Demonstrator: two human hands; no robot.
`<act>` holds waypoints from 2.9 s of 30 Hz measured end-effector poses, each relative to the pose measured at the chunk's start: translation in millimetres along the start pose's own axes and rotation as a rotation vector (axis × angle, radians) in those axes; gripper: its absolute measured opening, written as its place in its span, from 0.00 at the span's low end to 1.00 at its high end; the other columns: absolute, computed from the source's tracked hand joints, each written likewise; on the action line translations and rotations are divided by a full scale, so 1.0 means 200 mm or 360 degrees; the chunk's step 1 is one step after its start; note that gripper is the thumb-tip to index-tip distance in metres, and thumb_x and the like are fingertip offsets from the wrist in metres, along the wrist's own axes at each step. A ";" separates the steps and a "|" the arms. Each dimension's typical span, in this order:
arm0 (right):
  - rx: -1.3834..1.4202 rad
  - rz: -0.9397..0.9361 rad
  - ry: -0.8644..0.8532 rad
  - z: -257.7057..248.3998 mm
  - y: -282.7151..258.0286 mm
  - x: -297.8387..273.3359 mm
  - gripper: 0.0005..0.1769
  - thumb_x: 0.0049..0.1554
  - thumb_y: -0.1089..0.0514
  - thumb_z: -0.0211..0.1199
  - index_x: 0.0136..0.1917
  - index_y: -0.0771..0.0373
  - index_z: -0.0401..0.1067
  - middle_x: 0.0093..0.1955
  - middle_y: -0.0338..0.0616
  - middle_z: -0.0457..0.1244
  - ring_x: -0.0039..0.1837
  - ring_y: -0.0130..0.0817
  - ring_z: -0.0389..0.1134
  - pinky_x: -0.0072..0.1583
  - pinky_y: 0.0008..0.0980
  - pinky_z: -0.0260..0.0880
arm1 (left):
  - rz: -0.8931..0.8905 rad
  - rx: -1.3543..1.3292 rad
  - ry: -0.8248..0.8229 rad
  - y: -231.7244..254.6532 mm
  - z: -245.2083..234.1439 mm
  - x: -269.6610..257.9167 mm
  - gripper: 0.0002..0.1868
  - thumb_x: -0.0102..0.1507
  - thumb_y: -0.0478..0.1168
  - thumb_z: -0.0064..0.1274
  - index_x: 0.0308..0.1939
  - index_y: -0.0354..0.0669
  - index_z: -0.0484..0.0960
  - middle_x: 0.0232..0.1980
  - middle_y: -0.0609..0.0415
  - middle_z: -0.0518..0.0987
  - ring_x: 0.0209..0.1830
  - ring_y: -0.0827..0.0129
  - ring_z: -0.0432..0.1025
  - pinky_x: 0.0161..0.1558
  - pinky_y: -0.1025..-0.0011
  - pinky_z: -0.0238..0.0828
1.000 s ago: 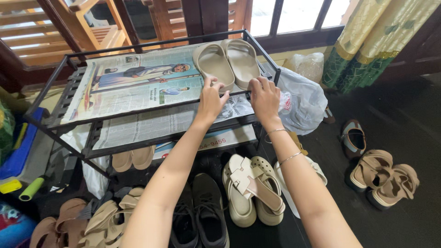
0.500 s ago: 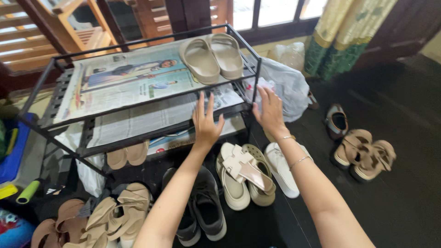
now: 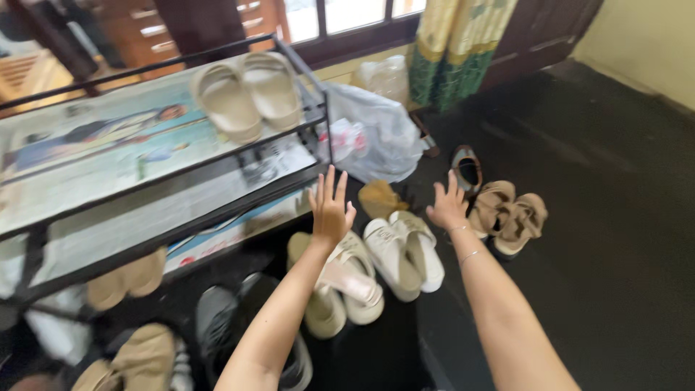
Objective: The person organizes various shoes on a metal shoe rack. They pick up pairs of sandals, slippers, and sneakers from the floor and place them on the rack shelves, which are lined with newspaper.
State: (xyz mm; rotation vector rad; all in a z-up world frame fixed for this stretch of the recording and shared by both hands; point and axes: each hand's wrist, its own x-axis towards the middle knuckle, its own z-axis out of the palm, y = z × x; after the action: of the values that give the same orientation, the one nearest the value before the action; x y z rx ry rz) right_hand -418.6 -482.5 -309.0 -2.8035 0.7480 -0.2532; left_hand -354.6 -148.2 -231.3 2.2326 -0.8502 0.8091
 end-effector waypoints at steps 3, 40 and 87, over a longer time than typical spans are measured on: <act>0.0000 0.0074 -0.0081 0.11 0.16 0.08 0.48 0.48 0.47 0.72 0.77 0.50 0.55 0.87 0.49 0.24 0.82 0.64 0.38 0.72 0.68 0.52 | 0.0163 -0.0088 -0.0136 0.08 0.24 0.08 0.42 0.55 0.38 0.57 0.75 0.44 0.64 0.80 0.41 0.57 0.78 0.41 0.54 0.71 0.39 0.50; -0.0331 -0.0384 0.0032 0.92 0.45 2.28 0.33 0.55 0.54 0.61 0.73 0.45 0.63 0.79 0.39 0.51 0.73 0.46 0.55 0.66 0.59 0.59 | -0.0708 -0.0137 -0.2276 0.45 2.27 0.02 0.90 0.41 0.68 0.72 0.78 0.49 0.09 0.79 0.33 0.06 0.79 0.40 0.03 0.68 0.24 0.07; 0.0294 0.0251 0.0428 -0.20 0.31 0.93 0.18 0.53 0.36 0.68 0.45 0.47 0.85 0.53 0.55 0.70 0.59 0.60 0.69 0.61 0.52 0.71 | -0.0663 -0.1220 -0.0828 0.03 0.91 0.12 0.43 0.58 0.41 0.59 0.76 0.43 0.58 0.60 0.42 0.81 0.58 0.55 0.78 0.59 0.64 0.74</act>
State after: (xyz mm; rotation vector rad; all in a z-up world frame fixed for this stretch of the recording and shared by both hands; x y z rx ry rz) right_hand -297.9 -636.6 -268.0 -2.5486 0.9455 -0.6452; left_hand -284.9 -289.6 -326.6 1.8055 -0.7087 -0.2870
